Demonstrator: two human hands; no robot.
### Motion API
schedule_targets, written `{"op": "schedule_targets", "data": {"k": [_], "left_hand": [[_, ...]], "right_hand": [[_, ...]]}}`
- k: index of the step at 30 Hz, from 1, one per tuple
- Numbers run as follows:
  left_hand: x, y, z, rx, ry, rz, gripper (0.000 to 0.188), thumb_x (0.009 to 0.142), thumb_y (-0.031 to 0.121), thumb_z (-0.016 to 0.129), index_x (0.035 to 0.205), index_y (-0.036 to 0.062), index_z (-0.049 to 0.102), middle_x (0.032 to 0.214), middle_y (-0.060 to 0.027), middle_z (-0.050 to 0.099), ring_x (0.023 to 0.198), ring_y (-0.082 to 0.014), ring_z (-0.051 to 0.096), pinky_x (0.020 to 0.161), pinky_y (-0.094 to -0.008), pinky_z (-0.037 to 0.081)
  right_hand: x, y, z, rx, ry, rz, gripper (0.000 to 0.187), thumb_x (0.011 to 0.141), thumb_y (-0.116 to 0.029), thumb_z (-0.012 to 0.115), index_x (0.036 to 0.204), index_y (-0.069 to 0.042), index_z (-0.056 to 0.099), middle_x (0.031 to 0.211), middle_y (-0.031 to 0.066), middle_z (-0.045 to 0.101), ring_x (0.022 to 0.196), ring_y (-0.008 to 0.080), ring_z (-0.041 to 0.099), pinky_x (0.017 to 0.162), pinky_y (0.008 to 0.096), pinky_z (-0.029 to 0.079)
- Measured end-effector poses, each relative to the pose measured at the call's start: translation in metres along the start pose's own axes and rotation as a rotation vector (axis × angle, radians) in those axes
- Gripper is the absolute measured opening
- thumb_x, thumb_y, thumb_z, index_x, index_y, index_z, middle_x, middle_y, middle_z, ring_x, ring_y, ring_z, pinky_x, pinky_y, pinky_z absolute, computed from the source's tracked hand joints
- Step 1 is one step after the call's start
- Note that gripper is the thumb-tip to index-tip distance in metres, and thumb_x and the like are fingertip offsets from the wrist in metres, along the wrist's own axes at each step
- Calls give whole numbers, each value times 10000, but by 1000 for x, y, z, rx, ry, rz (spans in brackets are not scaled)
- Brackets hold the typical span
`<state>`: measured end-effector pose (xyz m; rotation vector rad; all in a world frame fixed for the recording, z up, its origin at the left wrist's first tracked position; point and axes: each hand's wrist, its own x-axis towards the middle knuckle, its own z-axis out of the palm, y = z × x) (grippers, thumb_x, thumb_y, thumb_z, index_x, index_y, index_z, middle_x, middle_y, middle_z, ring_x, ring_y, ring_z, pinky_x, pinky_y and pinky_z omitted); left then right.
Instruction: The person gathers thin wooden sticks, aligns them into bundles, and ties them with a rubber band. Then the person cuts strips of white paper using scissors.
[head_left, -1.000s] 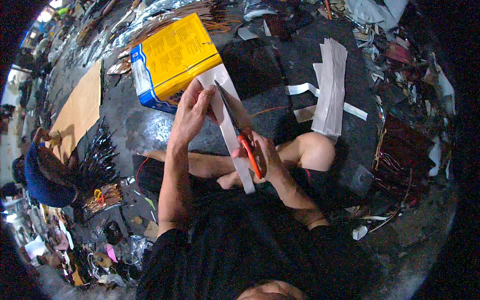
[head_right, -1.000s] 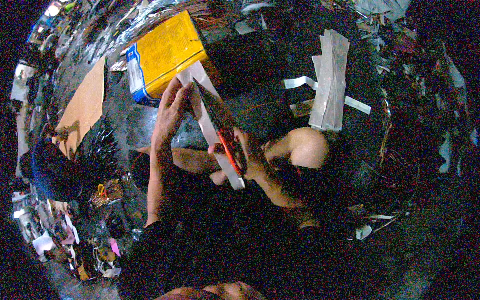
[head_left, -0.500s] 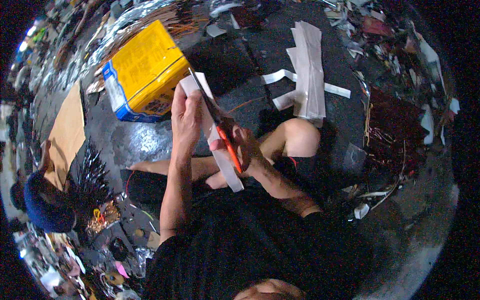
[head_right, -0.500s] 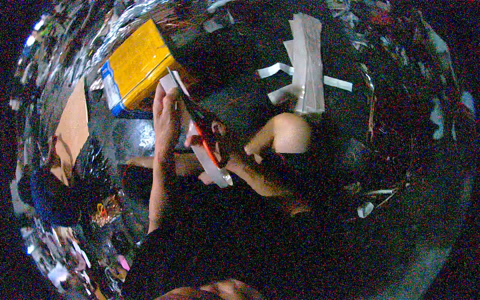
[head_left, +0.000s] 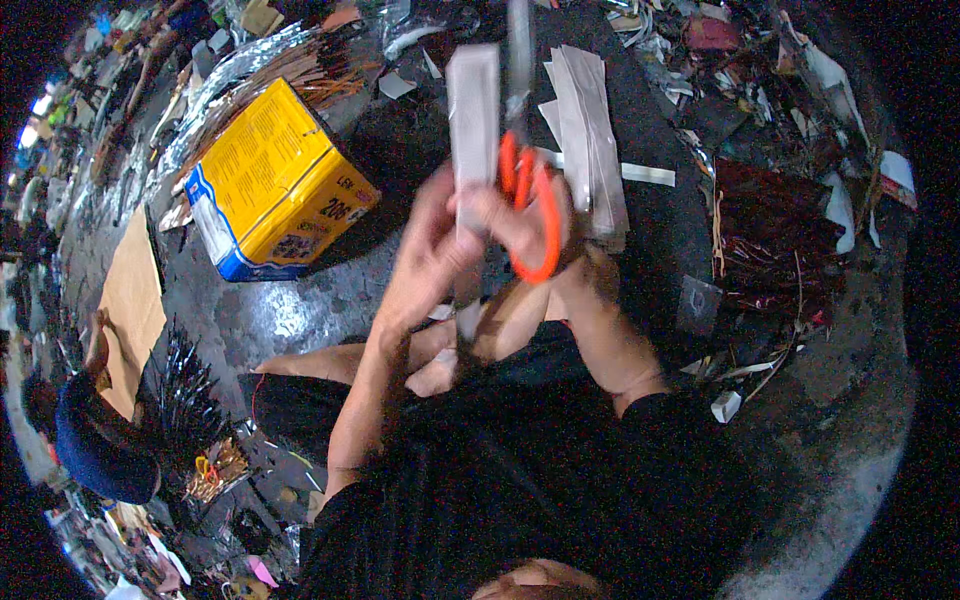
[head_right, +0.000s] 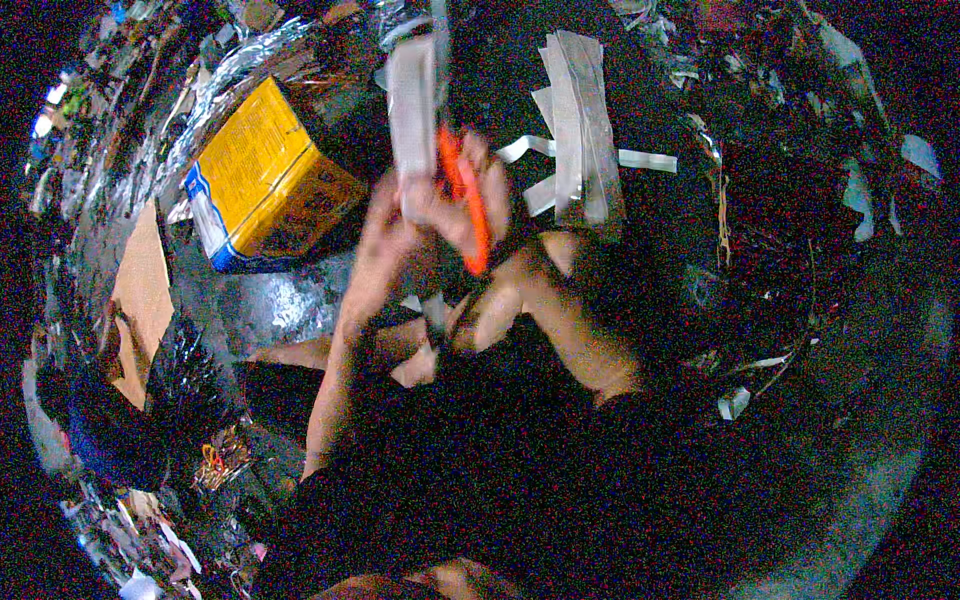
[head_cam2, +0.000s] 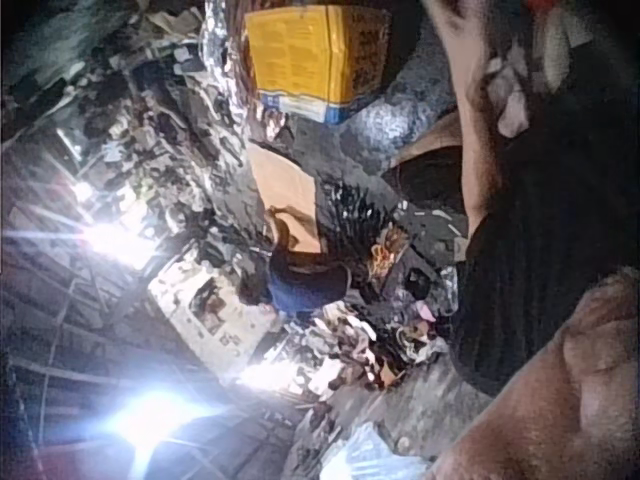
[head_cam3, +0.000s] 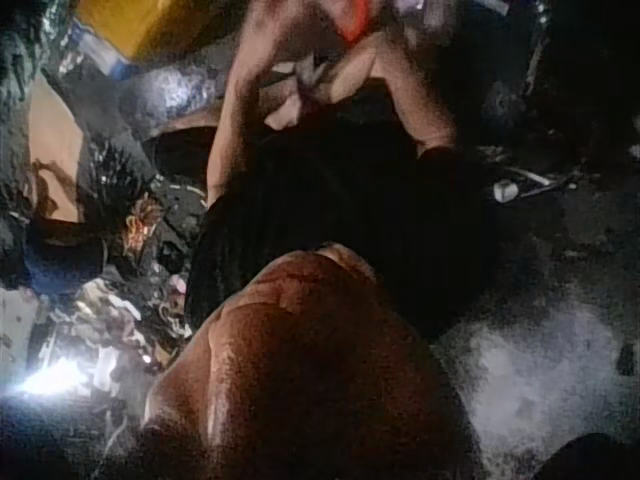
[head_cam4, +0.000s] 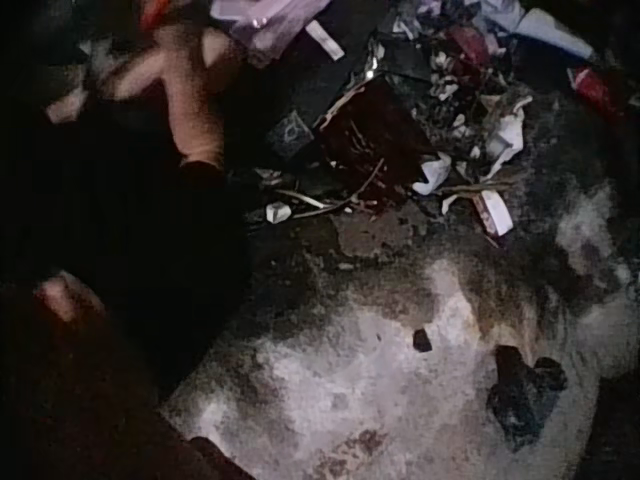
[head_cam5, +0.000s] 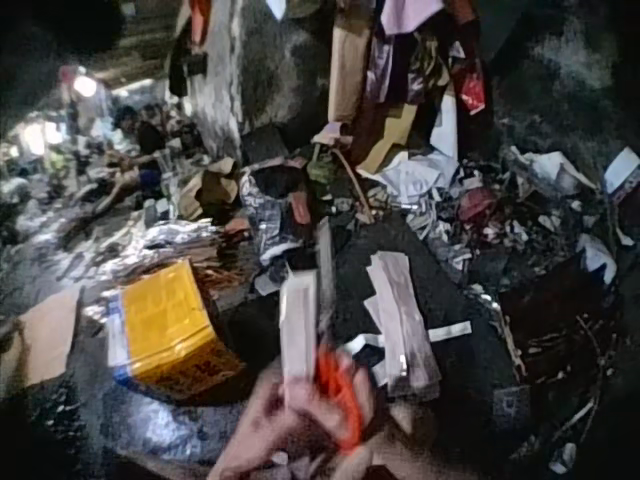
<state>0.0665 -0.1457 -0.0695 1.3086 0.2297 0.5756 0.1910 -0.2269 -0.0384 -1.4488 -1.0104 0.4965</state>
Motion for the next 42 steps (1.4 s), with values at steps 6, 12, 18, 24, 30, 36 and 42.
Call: {"op": "schedule_targets", "data": {"k": [6,12,18,24,30,36,42], "left_hand": [[-4,-65,-12,-17,-127,-334,269,871,89,545,1119,-11,515,860,-70,620,770,-132,576,732,-276,477],[96,-150,-75,323,68,-404,558,789,308,683,1182,-12,450,935,-62,581,799,-117,532,702,-265,435],[51,-178,-65,557,262,-123,360,869,192,570,1167,5,493,970,-75,593,844,-114,536,704,-255,444],[12,-202,-40,229,192,-216,272,884,140,533,1122,9,535,964,-52,592,844,-116,530,756,-248,420],[-6,-167,-33,359,177,-284,231,887,147,529,1068,11,577,932,-48,607,862,-131,533,794,-270,416],[-14,-166,-47,355,212,-201,227,886,139,519,1072,18,571,915,-52,612,849,-129,541,779,-266,430],[28,-81,-6,76,-78,-265,400,901,323,509,1132,-3,538,1012,-53,597,913,-137,529,800,-262,421]], "right_hand": [[122,8,-51,189,167,-235,264,772,-295,663,833,-55,571,665,24,608,428,48,451,383,200,337],[129,91,-128,-161,428,44,317,764,-351,690,826,-68,564,654,-3,570,442,53,440,391,203,338],[-25,192,-211,-550,659,360,234,772,-246,645,880,-57,560,705,34,582,581,155,518,530,310,420],[-93,223,-189,-1071,577,262,408,804,-290,579,1135,-73,483,966,198,600,893,397,569,776,464,449],[-88,231,-195,-902,680,503,418,806,-352,571,1106,-67,505,1003,208,592,925,383,572,779,449,457],[-52,191,-206,-691,698,423,284,785,-182,611,1021,-62,510,948,90,567,786,210,541,690,322,465],[8,82,-134,321,712,194,406,722,-198,689,1061,-79,497,909,32,529,703,136,513,531,257,429]]}}
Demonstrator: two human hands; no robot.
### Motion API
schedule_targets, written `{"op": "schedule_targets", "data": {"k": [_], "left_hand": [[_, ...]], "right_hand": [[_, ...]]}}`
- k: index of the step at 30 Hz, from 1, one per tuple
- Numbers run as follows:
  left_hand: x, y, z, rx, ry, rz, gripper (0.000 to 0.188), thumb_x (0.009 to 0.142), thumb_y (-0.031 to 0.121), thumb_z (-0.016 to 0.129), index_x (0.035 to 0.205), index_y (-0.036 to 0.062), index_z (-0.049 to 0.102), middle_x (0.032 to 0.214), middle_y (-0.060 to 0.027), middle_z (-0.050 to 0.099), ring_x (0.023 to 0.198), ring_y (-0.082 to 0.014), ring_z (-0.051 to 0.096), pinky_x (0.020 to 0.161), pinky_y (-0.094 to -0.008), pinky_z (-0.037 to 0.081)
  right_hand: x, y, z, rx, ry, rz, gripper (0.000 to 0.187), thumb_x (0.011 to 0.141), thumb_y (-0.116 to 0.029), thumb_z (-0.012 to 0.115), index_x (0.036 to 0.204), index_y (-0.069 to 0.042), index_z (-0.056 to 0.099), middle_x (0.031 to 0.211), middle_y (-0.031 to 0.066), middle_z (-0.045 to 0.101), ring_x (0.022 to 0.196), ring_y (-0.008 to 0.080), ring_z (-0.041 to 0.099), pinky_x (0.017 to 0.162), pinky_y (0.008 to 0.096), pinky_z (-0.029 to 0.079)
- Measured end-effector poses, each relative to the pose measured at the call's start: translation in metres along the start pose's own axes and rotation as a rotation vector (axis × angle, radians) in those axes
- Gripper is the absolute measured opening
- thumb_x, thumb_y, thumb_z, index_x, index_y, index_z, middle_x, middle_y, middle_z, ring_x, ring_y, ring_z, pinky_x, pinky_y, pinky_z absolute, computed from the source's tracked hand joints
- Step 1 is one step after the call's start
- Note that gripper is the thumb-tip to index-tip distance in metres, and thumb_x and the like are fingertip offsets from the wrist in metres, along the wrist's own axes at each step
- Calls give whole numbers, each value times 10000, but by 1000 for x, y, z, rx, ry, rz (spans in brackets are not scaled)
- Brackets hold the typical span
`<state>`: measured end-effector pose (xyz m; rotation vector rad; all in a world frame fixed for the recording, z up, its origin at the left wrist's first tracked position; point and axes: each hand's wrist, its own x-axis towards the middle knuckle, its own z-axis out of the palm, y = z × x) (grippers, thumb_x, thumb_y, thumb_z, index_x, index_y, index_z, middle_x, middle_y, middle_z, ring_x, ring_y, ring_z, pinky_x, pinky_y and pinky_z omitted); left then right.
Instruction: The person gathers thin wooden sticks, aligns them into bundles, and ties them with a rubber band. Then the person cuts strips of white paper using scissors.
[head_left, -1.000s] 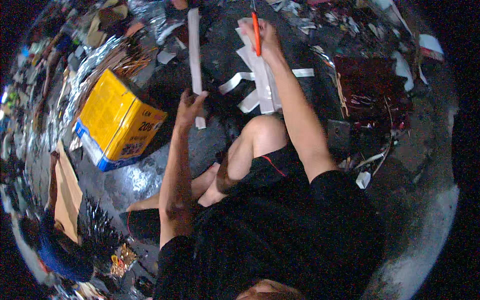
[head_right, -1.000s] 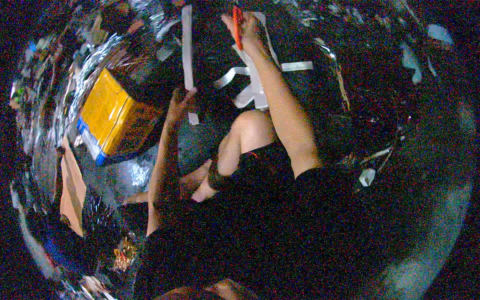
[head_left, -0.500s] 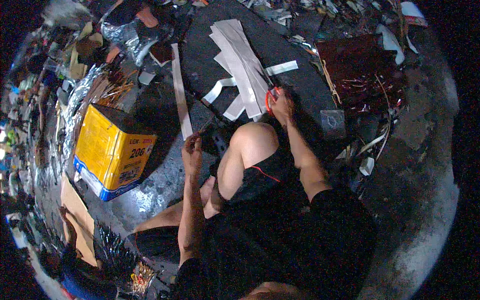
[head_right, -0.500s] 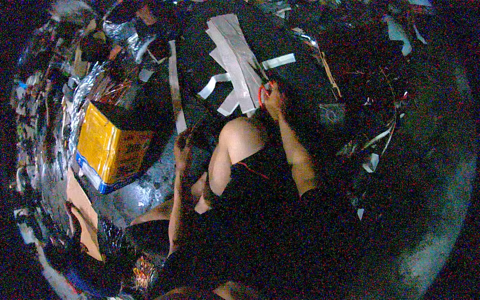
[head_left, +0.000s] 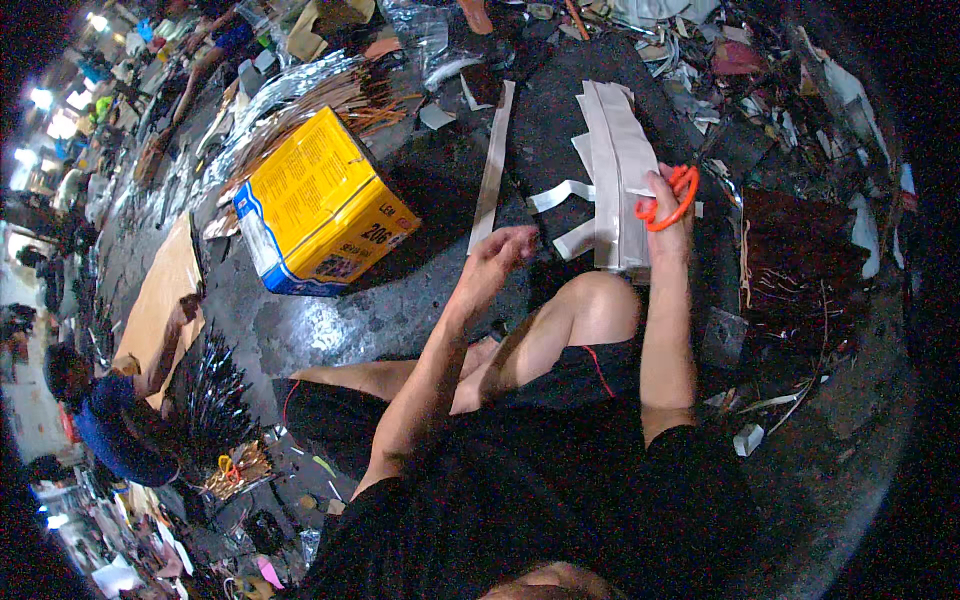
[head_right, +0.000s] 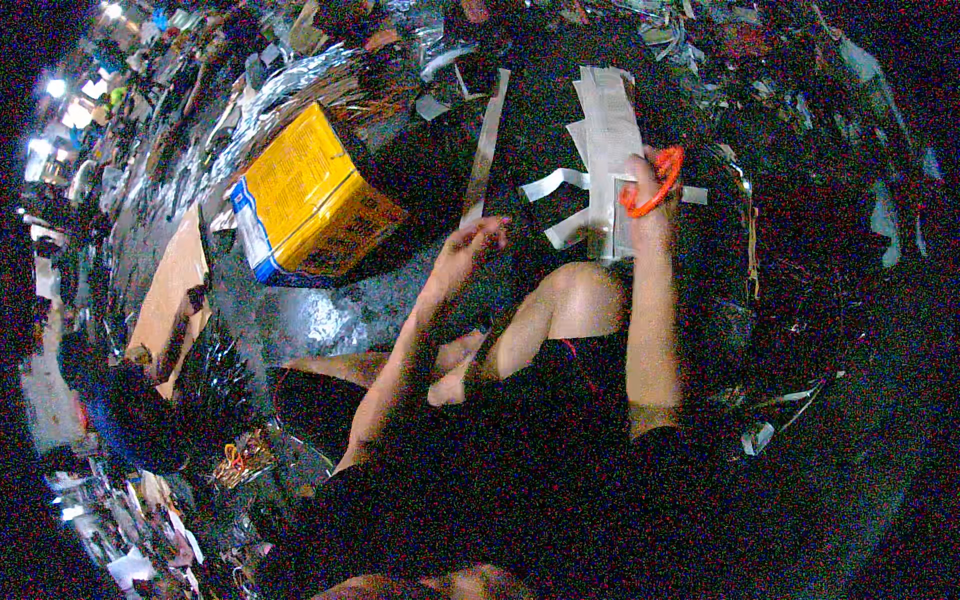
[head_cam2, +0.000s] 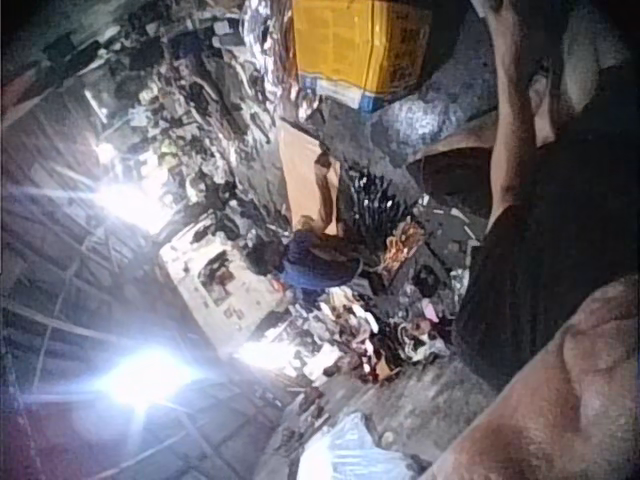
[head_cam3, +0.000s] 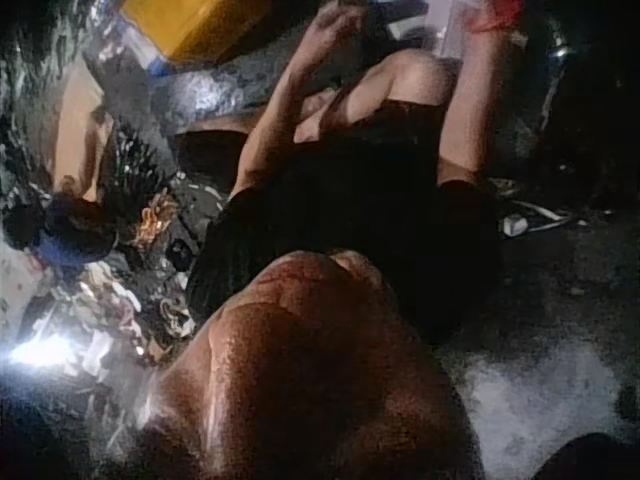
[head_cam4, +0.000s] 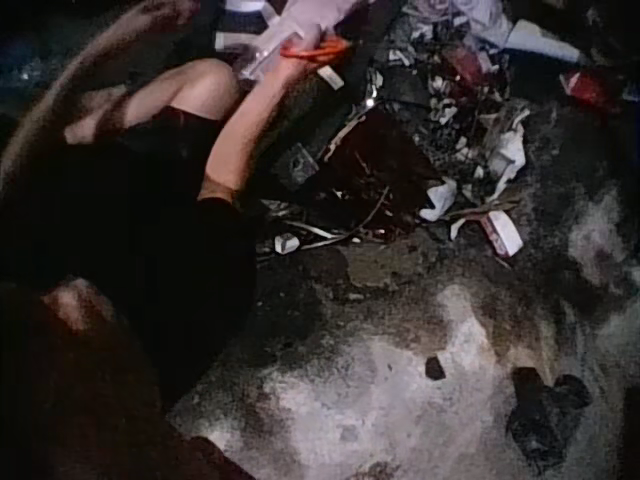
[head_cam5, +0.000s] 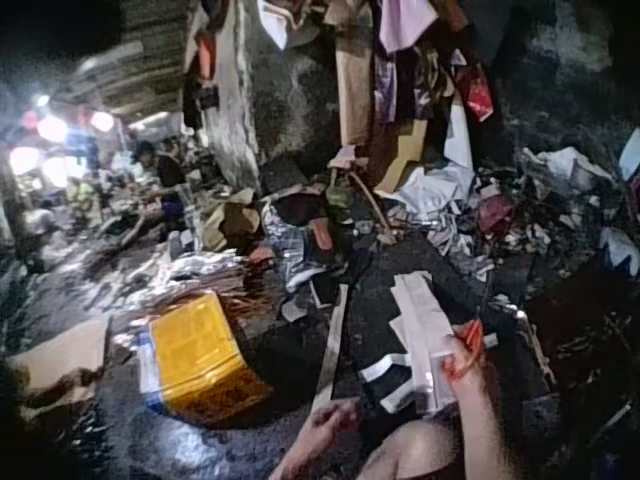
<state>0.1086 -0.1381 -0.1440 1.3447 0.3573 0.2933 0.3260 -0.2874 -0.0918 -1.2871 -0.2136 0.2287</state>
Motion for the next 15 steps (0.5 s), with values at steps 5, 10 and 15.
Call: {"op": "schedule_targets", "data": {"k": [5,10,15], "left_hand": [[18,85,24,-714,-132,-228,501,903,436,437,1134,-3,511,1046,-107,604,979,-206,566,859,-329,438],[21,144,-2,-236,53,21,228,850,118,499,1051,21,548,895,-71,610,764,-145,583,668,-281,471],[54,245,-84,767,490,392,318,821,253,455,1033,48,577,942,-95,605,850,-199,564,749,-319,444]], "right_hand": [[-105,-18,60,-83,-144,-60,351,747,-174,657,1031,-52,490,850,41,533,674,142,529,530,289,468],[-158,14,62,-78,-265,154,305,847,-149,585,1071,11,456,835,90,525,635,156,580,640,303,558],[-165,12,57,-146,-454,191,327,865,-328,561,947,-12,537,601,20,474,480,101,496,463,257,478]]}}
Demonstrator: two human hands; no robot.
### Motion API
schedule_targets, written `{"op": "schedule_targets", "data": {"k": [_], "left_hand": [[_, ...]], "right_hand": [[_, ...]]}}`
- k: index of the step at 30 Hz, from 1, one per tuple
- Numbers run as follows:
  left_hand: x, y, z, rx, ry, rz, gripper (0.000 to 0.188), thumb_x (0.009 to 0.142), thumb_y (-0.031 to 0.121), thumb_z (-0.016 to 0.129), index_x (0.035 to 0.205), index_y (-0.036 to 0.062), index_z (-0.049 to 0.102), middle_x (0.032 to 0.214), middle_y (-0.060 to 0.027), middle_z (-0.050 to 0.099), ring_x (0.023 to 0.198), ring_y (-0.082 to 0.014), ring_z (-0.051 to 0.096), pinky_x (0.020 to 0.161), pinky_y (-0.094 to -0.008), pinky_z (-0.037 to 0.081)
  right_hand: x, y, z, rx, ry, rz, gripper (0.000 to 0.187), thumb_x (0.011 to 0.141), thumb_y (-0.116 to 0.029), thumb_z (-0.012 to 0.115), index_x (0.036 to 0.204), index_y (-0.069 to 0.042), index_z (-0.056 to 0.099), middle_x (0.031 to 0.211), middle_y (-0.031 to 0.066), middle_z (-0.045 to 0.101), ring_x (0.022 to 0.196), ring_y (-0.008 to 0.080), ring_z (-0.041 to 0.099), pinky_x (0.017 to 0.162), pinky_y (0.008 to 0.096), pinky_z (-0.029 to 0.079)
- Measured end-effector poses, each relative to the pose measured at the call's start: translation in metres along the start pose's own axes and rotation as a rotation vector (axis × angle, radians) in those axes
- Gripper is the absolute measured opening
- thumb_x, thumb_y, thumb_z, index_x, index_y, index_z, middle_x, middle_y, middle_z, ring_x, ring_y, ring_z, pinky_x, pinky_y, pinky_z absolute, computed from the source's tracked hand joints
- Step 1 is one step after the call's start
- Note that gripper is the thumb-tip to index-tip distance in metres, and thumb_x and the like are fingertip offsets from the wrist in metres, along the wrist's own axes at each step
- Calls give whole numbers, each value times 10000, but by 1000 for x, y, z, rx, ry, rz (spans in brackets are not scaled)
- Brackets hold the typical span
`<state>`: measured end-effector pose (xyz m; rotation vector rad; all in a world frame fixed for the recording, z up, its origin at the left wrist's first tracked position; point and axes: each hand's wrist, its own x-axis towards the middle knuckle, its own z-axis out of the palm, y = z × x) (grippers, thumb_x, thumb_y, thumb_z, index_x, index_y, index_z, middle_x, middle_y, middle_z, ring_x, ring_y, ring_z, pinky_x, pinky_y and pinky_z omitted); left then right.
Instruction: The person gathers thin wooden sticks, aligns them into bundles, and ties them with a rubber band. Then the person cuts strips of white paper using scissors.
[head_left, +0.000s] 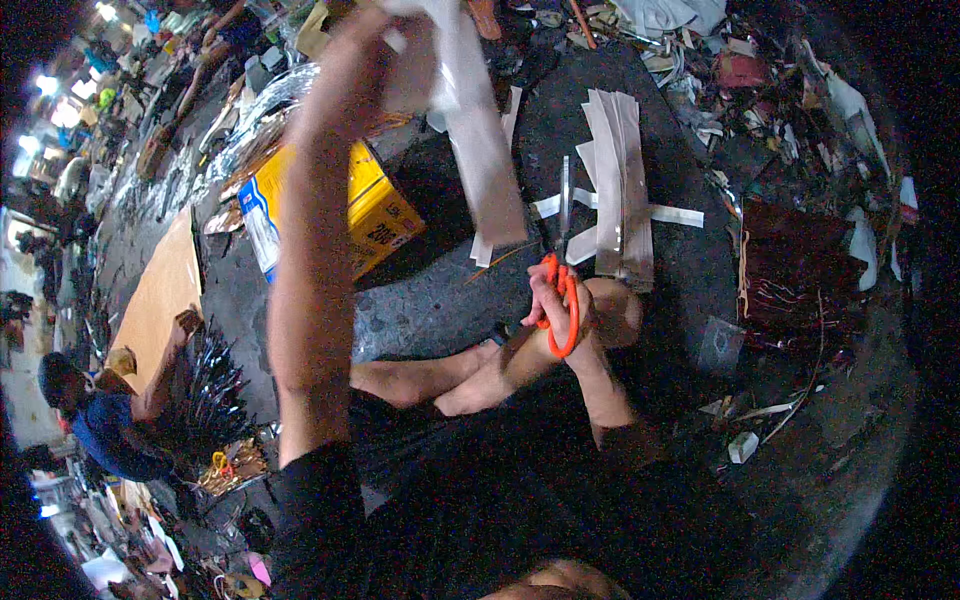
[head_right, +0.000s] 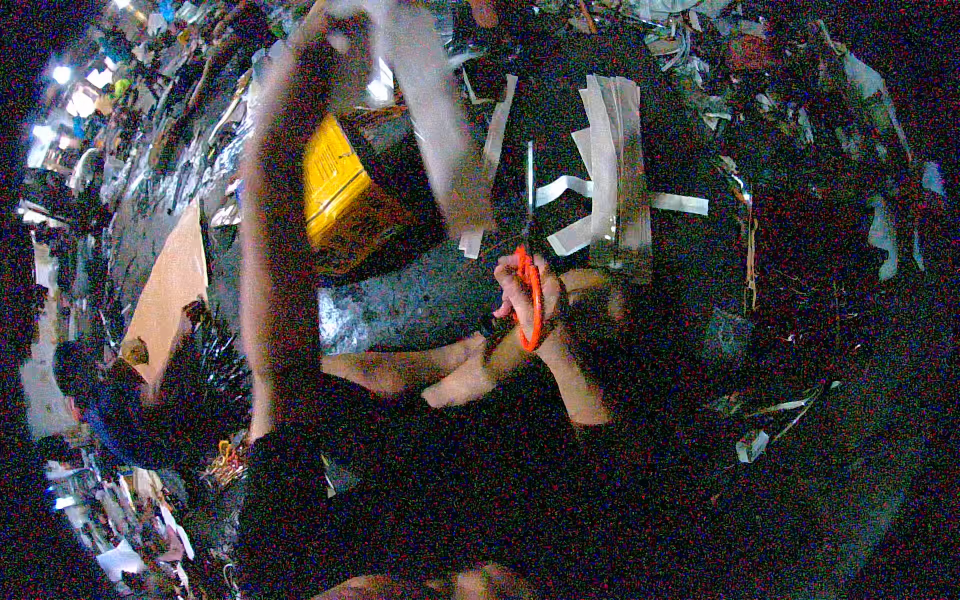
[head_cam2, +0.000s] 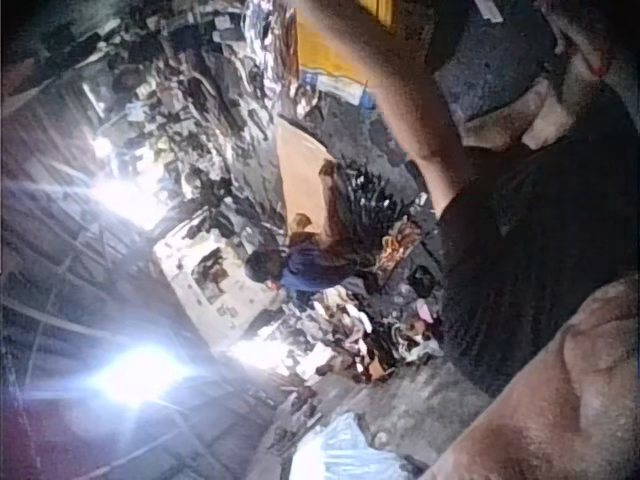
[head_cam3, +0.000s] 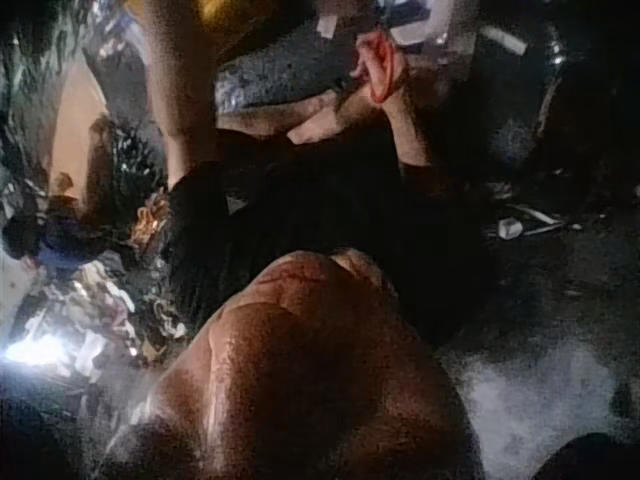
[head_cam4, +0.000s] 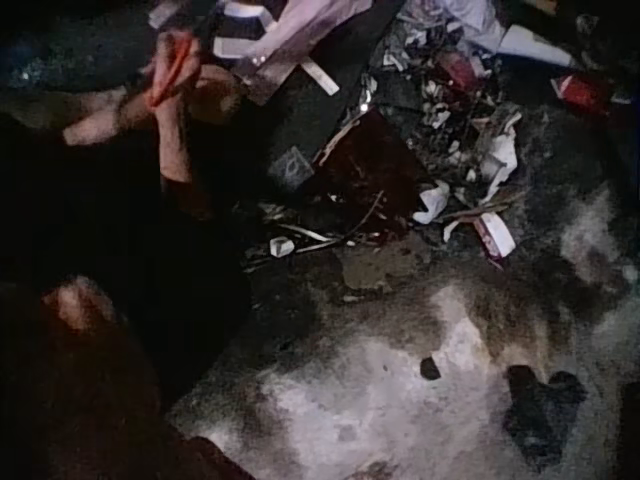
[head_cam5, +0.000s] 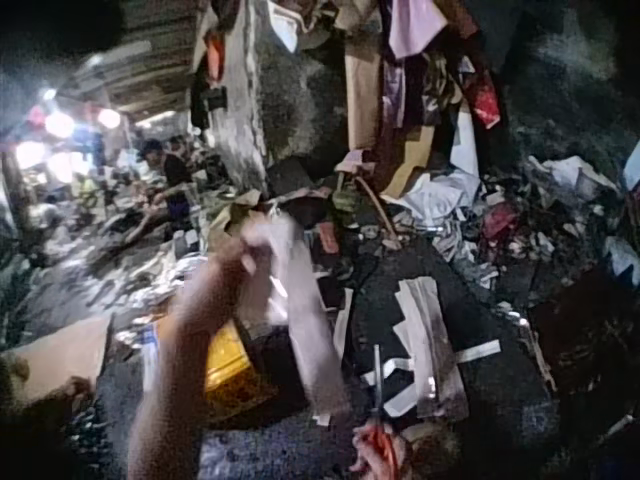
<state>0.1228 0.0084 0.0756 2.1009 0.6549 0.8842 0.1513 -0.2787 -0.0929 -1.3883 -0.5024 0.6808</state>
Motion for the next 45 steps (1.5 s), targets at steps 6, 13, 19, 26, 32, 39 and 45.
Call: {"op": "schedule_targets", "data": {"k": [6,13,19,26,32,39,45], "left_hand": [[3,6,-109,-128,114,151,324,807,123,474,1122,54,508,1049,-93,574,938,-235,547,831,-323,435],[-139,-109,-83,-419,270,-353,415,915,317,434,1153,-12,519,1117,-108,543,1012,-179,512,878,-293,385],[-215,-158,-32,-762,235,-604,316,864,118,526,1166,39,472,1015,-31,570,898,-123,544,778,-265,433],[-209,-162,-26,-766,221,-643,307,862,139,542,1144,37,476,1003,-31,557,906,-119,530,793,-262,417],[-208,-168,-22,-811,299,-718,191,869,109,528,1052,63,500,834,16,544,636,-38,469,502,-181,330],[-223,-180,-36,-789,338,-804,289,869,101,539,1145,35,485,1010,-17,558,901,-97,504,772,-243,400],[-207,-170,-20,-853,199,-734,287,872,100,542,1147,39,486,1002,-16,563,884,-83,509,757,-226,400]], "right_hand": [[33,-1,-8,-707,-382,-30,375,773,-393,644,829,-34,550,611,95,558,570,247,587,543,354,476],[116,-26,-35,-983,-721,-293,253,767,-277,634,915,-81,575,761,138,631,666,270,629,583,368,482],[259,23,-36,-395,-255,102,366,796,-397,618,733,-42,553,610,46,555,450,106,504,404,232,406],[439,208,-12,278,253,348,282,824,-252,619,1018,-63,539,785,164,626,635,260,635,519,378,548],[543,263,-4,468,435,315,245,796,-193,649,973,-77,525,767,115,600,623,239,622,531,384,553],[478,218,116,421,484,103,389,739,26,630,1052,-84,427,739,108,575,521,225,596,423,331,528],[491,209,28,67,689,-163,362,757,-106,672,1020,-67,427,708,116,594,478,225,596,353,325,488]]}}
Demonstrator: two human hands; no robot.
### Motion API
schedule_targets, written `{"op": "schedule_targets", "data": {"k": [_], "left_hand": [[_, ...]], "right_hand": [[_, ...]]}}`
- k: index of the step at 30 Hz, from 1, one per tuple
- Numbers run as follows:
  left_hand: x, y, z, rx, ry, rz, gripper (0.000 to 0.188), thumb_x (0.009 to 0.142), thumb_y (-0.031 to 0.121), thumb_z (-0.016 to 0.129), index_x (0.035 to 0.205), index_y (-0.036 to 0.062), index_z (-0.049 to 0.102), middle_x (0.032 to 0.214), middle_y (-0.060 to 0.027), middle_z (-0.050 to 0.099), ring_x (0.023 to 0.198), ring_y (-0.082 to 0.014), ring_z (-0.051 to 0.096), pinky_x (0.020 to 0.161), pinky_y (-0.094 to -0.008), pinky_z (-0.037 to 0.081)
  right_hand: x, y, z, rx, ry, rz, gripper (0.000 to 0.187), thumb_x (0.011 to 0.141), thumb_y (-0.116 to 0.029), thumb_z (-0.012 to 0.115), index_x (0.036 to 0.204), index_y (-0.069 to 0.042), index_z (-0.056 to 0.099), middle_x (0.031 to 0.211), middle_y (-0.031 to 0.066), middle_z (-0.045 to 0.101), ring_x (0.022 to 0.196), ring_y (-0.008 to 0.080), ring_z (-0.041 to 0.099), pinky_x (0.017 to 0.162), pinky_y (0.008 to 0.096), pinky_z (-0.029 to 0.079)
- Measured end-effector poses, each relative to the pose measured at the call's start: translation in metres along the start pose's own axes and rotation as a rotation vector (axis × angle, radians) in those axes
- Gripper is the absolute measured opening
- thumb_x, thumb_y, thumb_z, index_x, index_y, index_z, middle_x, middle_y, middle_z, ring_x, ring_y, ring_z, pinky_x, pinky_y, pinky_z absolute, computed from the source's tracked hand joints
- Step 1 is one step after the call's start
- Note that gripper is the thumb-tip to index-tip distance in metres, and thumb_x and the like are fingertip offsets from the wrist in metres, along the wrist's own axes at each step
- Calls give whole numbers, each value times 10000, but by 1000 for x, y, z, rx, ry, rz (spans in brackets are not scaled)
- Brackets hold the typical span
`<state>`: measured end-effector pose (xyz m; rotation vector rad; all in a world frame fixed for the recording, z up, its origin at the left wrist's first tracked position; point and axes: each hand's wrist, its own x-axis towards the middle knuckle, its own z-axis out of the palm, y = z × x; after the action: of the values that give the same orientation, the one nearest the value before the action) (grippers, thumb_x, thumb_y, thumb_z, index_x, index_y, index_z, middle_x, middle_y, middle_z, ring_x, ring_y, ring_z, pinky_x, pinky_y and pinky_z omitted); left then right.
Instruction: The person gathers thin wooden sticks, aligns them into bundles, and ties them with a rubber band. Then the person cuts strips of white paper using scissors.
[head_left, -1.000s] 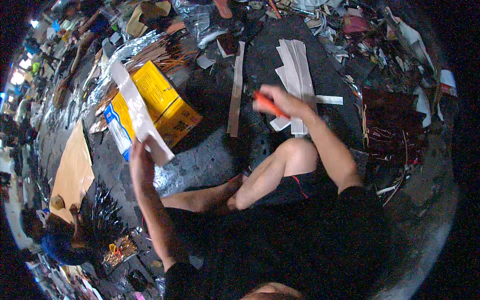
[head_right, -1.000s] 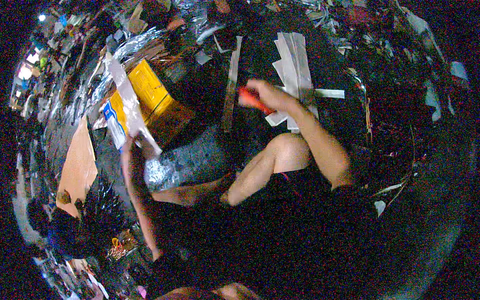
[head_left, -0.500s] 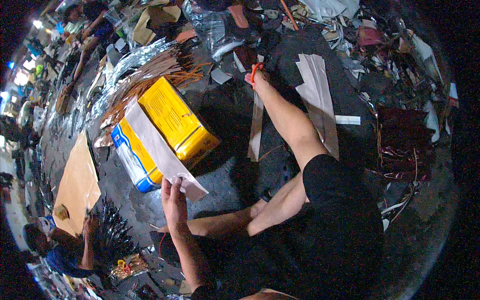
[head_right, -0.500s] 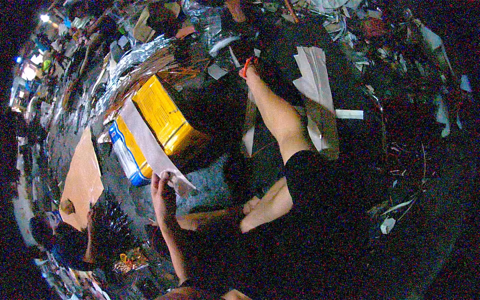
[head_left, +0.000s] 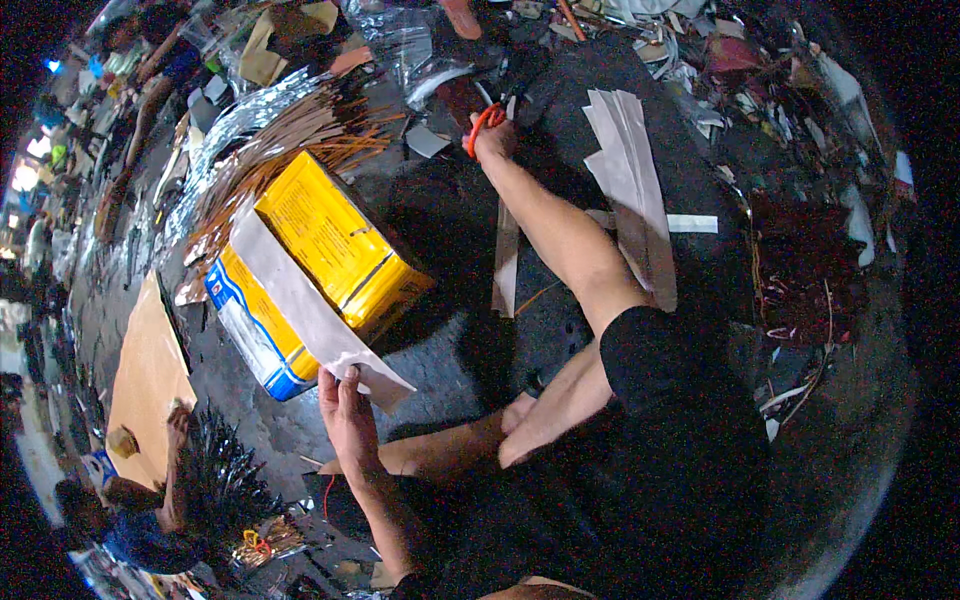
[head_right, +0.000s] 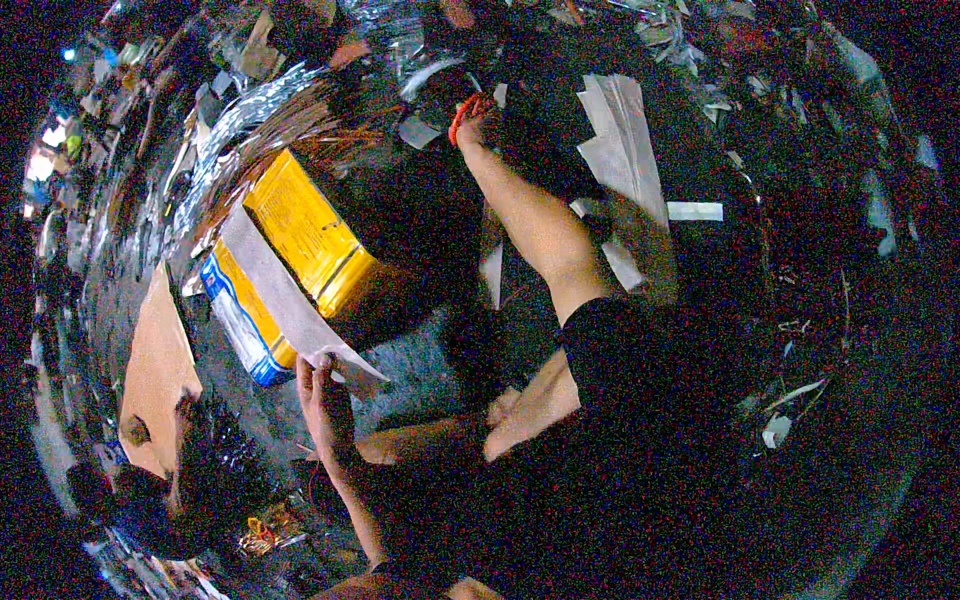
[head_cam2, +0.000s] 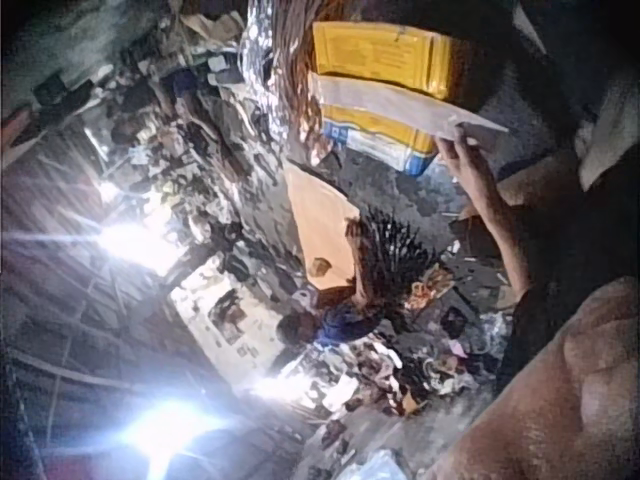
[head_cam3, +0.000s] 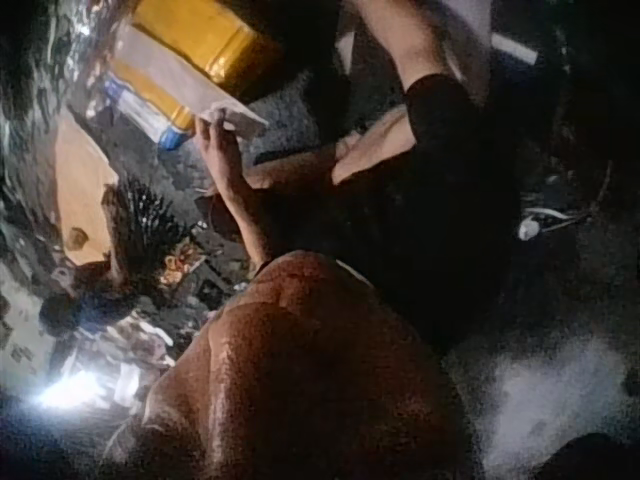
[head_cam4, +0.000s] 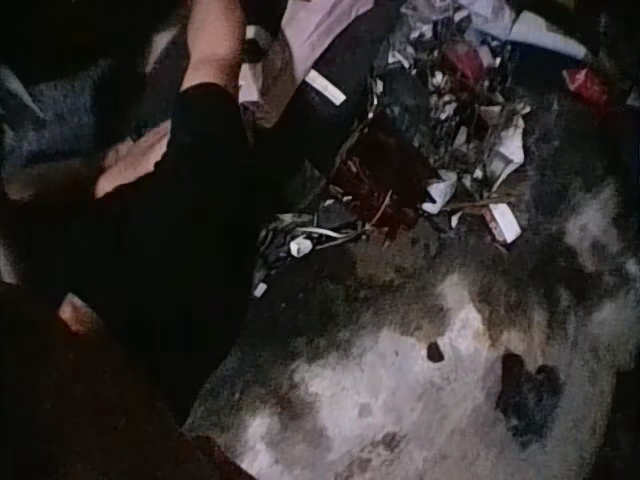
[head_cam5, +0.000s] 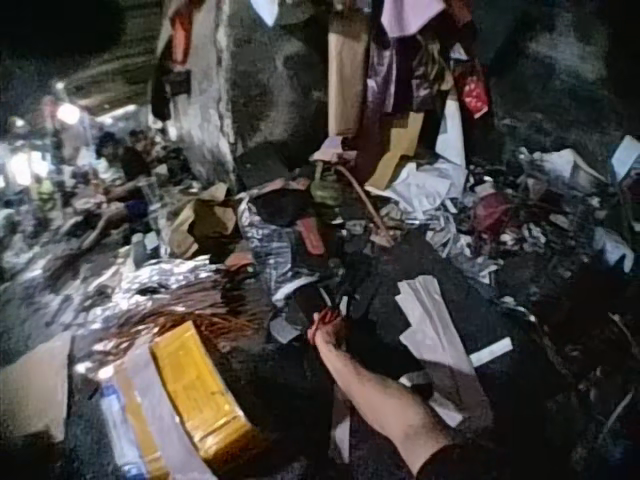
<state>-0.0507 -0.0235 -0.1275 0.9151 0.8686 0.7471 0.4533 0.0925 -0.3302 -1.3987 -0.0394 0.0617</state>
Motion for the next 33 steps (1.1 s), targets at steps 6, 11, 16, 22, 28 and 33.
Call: {"op": "schedule_targets", "data": {"k": [6,11,16,22,28,33], "left_hand": [[-8,3,-3,3,37,40,291,876,124,533,1149,37,484,972,-14,564,839,-76,510,711,-217,399],[-9,-8,-6,46,31,79,305,864,134,515,1152,38,489,886,18,551,619,-31,437,528,-193,343],[-28,-8,-2,331,-50,176,238,859,144,523,1078,53,516,897,-1,546,801,-85,494,705,-232,400],[-43,-21,-28,384,-4,127,248,909,221,508,997,-7,548,820,-36,573,731,-111,535,671,-247,445],[-48,-15,-9,348,-131,22,220,906,215,513,942,4,562,768,-27,563,690,-118,564,656,-234,470],[-44,-15,-12,303,-223,-10,203,902,230,514,885,31,552,812,-39,582,727,-119,568,672,-251,475]], "right_hand": [[-95,-52,-58,-850,-380,-25,396,815,-255,573,1140,-86,422,994,131,586,828,243,598,679,370,497],[-90,-123,-122,-1022,-507,92,423,794,-252,573,1141,-57,430,1074,129,552,970,268,544,790,360,470],[-125,-227,-168,-703,-737,-7,331,787,-296,646,985,-46,553,765,31,583,626,134,543,577,313,478],[-248,-277,-225,-686,-1129,-166,197,850,-182,600,926,-7,550,810,46,604,740,99,570,680,225,466],[-364,-236,-278,-129,-1239,569,513,893,-520,349,1054,-65,524,750,-28,498,553,49,436,478,190,391],[-401,-196,-307,-132,-1358,523,655,850,-619,350,1157,-50,456,782,15,458,637,95,464,588,243,441]]}}
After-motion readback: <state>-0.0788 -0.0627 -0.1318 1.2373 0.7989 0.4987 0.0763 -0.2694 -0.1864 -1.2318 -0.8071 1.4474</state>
